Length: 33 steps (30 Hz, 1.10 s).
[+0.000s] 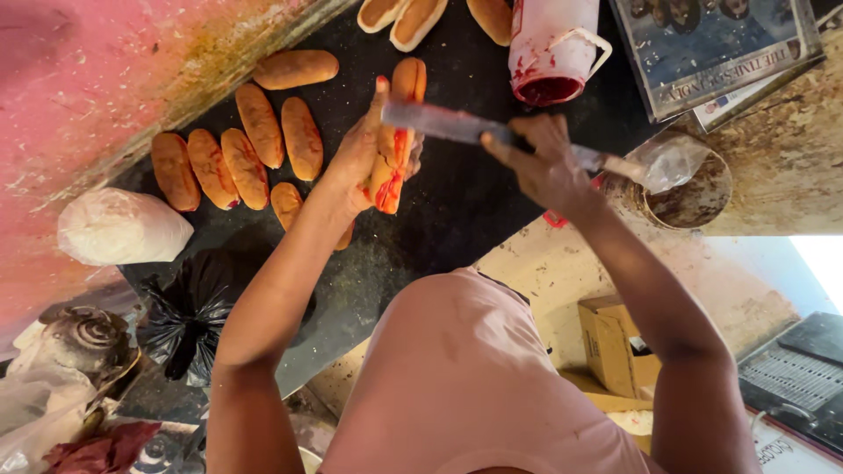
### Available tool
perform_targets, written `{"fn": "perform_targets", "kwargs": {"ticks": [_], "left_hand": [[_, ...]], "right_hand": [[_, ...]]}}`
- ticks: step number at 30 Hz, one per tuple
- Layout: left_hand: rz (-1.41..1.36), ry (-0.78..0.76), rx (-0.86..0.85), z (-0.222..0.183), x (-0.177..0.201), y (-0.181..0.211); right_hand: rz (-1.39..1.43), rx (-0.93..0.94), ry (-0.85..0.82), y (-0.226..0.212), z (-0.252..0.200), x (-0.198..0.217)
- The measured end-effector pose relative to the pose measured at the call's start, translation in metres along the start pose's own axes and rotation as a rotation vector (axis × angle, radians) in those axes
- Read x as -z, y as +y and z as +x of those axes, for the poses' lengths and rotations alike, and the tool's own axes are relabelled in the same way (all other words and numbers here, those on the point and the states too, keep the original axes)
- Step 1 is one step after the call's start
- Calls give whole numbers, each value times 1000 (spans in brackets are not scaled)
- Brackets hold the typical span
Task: The person cuts open bread rolls using a knife and applies a red jam or sauce to the interior of each roll.
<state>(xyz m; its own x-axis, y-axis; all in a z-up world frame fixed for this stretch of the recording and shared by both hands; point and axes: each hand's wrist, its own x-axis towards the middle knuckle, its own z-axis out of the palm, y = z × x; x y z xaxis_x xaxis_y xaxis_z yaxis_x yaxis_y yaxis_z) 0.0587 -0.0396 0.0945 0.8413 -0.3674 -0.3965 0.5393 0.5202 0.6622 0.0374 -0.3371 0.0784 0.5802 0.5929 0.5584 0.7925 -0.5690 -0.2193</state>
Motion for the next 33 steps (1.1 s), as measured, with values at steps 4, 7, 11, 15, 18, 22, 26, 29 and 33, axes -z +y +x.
{"fn": "perform_targets", "kwargs": {"ticks": [4, 7, 11, 15, 18, 22, 26, 29, 33], "left_hand": [[140, 20, 16, -7, -2, 5], [276, 160, 33, -14, -6, 11], [264, 135, 50, -26, -5, 16], [169, 68, 9, -20, 0, 11], [186, -5, 15, -10, 4, -1], [196, 28, -11, -2, 10, -15], [243, 109, -27, -10, 37, -6], [267, 191, -53, -12, 56, -3], [381, 120, -95, -9, 62, -9]], "right_hand": [[-23, -20, -24, 19, 7, 13], [-11, -94, -48, 19, 5, 15], [205, -300, -59, 4, 1, 11], [453, -332, -6, -23, 0, 5], [493, -315, 29, -41, 1, -8], [297, -274, 53, -49, -9, -26], [119, -277, 14, -51, -57, -29], [68, -527, -87, -49, -103, -30], [63, -751, -50, -35, -140, -11]]}}
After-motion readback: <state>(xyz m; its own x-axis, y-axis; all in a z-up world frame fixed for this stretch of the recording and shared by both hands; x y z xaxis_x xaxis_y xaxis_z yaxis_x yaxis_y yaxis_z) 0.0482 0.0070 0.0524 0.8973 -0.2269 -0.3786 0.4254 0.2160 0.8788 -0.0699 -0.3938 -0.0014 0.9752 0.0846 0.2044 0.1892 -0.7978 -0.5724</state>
